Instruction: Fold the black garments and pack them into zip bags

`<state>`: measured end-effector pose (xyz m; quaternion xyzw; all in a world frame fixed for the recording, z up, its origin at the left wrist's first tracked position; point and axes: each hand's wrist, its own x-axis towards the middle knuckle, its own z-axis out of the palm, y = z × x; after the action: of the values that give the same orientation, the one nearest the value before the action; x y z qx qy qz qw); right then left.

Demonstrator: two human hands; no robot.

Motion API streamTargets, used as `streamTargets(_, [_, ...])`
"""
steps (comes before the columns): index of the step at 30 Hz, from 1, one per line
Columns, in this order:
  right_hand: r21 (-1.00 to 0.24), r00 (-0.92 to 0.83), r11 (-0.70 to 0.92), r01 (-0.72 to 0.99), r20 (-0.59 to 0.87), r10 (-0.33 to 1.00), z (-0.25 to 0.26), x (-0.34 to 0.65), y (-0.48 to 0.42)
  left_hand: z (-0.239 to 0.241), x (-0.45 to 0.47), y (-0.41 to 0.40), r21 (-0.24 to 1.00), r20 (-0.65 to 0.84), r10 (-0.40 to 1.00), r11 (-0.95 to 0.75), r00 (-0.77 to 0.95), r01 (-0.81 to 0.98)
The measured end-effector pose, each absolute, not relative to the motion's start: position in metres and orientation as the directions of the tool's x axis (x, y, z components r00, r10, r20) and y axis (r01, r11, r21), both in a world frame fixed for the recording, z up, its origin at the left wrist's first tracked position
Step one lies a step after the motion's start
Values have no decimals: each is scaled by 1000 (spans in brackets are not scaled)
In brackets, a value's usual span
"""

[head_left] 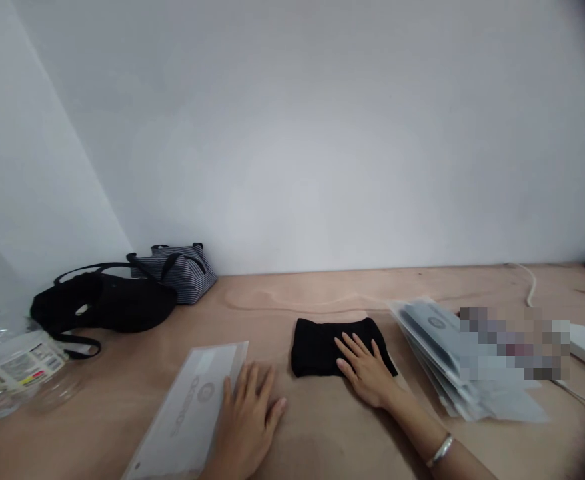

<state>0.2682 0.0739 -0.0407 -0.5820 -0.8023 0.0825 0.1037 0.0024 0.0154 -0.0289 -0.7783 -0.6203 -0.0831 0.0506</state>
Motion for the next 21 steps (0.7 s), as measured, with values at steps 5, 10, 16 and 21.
streamTargets(5, [-288,-292,293,912,47,955,-42,270,76,0,52,25,63,259,801,-571,540,818])
streamTargets(10, [-358,-345,335,872,36,938,-42,281,77,-8,90,44,102,243,760,-638,603,763])
streamTargets(16, [-326,-363,348,879,16,932,-38,282,76,-9,65,46,142,259,909,-371,327,918])
streamTargets(21, [-270,-379,377,886,46,924,-39,281,76,-1,21,35,-19,194,978,-75,77,997])
